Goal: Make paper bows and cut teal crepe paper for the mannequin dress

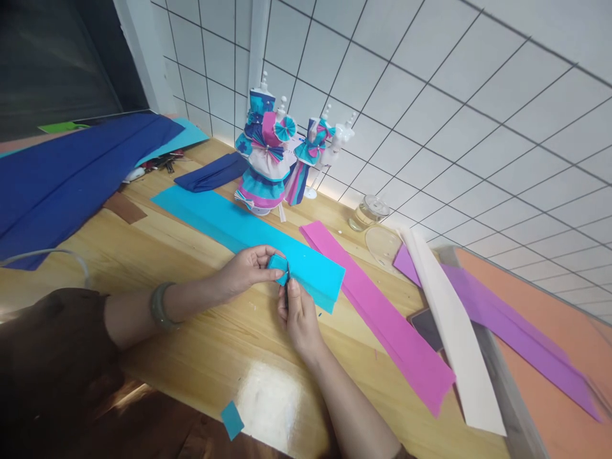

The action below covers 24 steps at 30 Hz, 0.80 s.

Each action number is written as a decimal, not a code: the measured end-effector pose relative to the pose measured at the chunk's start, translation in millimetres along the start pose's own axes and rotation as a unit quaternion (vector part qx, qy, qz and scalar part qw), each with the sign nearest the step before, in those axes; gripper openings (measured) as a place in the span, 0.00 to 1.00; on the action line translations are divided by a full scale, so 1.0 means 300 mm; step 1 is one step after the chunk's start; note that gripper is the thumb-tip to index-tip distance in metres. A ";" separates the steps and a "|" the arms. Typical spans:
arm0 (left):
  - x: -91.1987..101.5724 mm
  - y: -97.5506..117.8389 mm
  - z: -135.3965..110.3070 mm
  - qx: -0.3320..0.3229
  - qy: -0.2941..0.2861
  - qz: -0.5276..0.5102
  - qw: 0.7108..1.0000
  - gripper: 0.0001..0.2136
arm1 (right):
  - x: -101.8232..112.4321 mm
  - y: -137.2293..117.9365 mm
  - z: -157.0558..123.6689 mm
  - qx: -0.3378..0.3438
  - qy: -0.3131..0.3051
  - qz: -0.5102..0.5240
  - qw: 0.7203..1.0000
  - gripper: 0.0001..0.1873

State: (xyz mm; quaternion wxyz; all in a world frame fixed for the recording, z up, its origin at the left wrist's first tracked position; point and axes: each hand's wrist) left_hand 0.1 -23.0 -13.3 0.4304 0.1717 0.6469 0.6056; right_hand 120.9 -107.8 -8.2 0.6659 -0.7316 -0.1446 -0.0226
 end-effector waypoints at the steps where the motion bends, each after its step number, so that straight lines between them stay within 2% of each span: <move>1: 0.000 0.001 0.000 -0.001 -0.001 -0.006 1.000 0.16 | 0.000 0.000 0.000 0.001 0.000 -0.003 1.000 0.25; 13: 0.003 0.007 0.001 -0.007 -0.013 -0.021 1.000 0.16 | 0.002 0.003 -0.003 -0.003 0.001 -0.013 1.000 0.25; 24: -0.004 0.008 -0.003 -0.002 -0.026 0.007 1.000 0.16 | 0.007 0.004 -0.006 0.009 -0.009 -0.021 1.000 0.26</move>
Point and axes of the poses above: each hand's wrist, its own z-axis towards the middle knuckle, its own x-axis out of the back of the hand, y = z × x, and after that the axes turned 15 degrees about -y, right-handed
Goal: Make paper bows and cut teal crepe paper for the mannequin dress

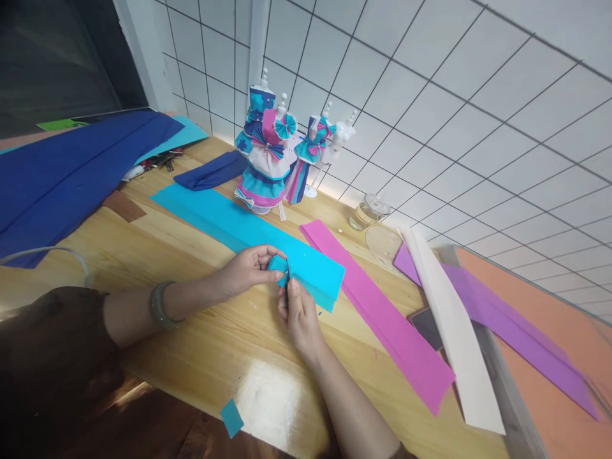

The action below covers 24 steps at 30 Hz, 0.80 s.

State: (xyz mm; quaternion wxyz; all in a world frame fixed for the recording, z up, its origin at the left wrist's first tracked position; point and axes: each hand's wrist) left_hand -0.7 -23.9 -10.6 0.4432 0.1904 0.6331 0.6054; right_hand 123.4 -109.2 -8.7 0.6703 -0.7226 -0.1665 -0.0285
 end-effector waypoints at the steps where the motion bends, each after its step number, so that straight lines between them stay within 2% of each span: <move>1: 0.000 0.000 0.000 0.000 0.000 0.000 1.000 0.16 | -0.001 -0.001 0.000 0.000 0.001 0.000 1.000 0.26; 24: 0.015 0.006 0.001 0.004 -0.032 -0.031 0.999 0.19 | 0.007 0.013 0.000 0.011 0.005 0.000 1.000 0.23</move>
Point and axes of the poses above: each hand's wrist, its own z-axis towards the middle knuckle, its own x-axis out of the back of the hand, y = z × x, and after that the axes turned 15 degrees about -y, right-handed
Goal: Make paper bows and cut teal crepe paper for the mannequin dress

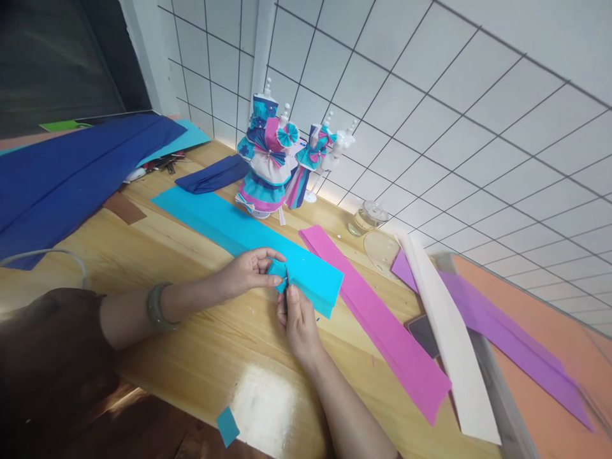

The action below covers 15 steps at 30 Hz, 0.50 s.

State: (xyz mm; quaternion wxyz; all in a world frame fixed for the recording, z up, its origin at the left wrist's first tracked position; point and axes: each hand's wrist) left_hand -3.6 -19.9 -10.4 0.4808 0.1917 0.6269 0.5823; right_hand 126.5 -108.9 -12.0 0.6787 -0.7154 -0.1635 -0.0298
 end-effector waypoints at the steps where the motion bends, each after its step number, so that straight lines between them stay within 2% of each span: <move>1: 0.001 0.000 0.000 -0.001 -0.002 0.003 1.000 0.19 | 0.000 0.000 0.000 0.000 -0.002 -0.002 1.000 0.23; 15: 0.004 -0.001 0.002 0.005 0.025 -0.011 1.000 0.19 | -0.006 -0.004 0.004 -0.005 0.010 0.001 1.000 0.23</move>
Point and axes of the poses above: each hand's wrist, its own z-axis towards the middle knuckle, its own x-axis out of the back of the hand, y = z × x, and after that the axes turned 15 degrees about -y, right-handed
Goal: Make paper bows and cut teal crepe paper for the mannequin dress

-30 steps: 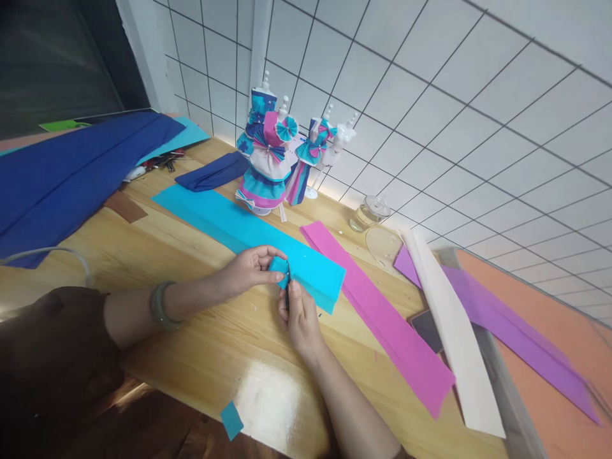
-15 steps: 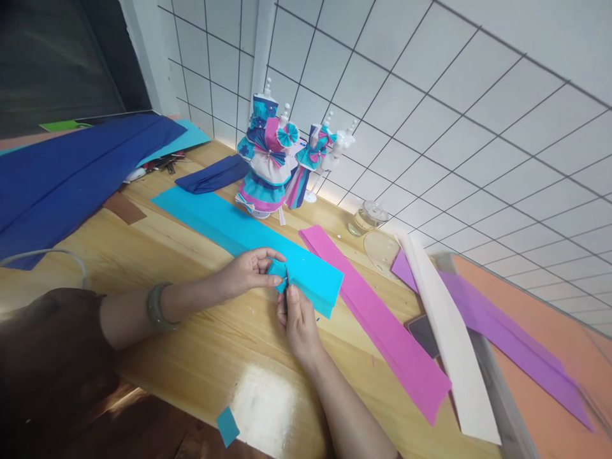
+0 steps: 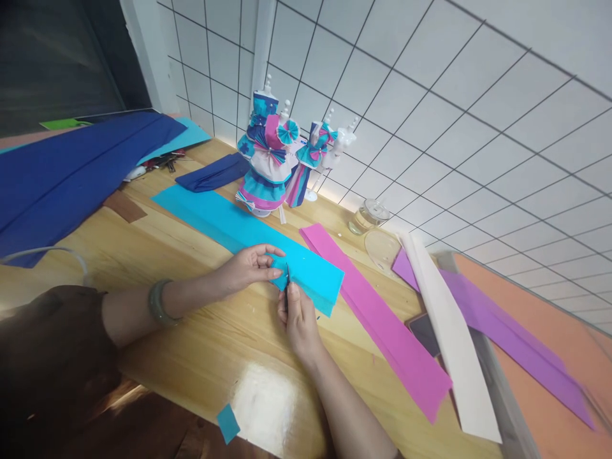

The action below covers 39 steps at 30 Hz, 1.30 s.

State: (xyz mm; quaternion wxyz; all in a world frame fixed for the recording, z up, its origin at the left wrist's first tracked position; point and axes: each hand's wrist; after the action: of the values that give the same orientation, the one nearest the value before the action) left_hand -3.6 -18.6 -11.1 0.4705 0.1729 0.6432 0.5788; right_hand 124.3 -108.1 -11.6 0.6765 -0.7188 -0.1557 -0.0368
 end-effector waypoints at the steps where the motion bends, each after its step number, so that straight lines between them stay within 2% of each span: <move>1: 0.001 -0.001 0.000 -0.003 0.000 0.003 1.000 0.20 | 0.000 -0.001 0.000 0.001 0.002 -0.003 1.000 0.23; 16: 0.017 0.012 -0.002 -0.007 -0.010 0.071 0.997 0.20 | 0.009 -0.009 -0.007 -0.015 -0.016 -0.013 1.000 0.23; 27: 0.036 0.035 -0.005 0.000 -0.056 0.121 0.991 0.19 | 0.017 -0.006 -0.009 -0.019 -0.050 -0.024 0.998 0.22; 39: 0.062 0.059 -0.012 0.027 -0.097 0.201 0.974 0.22 | 0.029 0.000 -0.012 -0.026 -0.091 -0.036 0.995 0.20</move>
State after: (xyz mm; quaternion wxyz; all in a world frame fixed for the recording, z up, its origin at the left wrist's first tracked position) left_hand -21.5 -1.5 -2.8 0.4000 0.3663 0.5622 0.6243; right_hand 133.1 -110.1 -9.1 0.6389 -0.7306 -0.2409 0.0003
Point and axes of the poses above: each hand's wrist, its own z-axis towards the middle knuckle, its own x-axis out of the back of the hand, y = z × x, and after that the axes turned 15 degrees about -y, right-handed
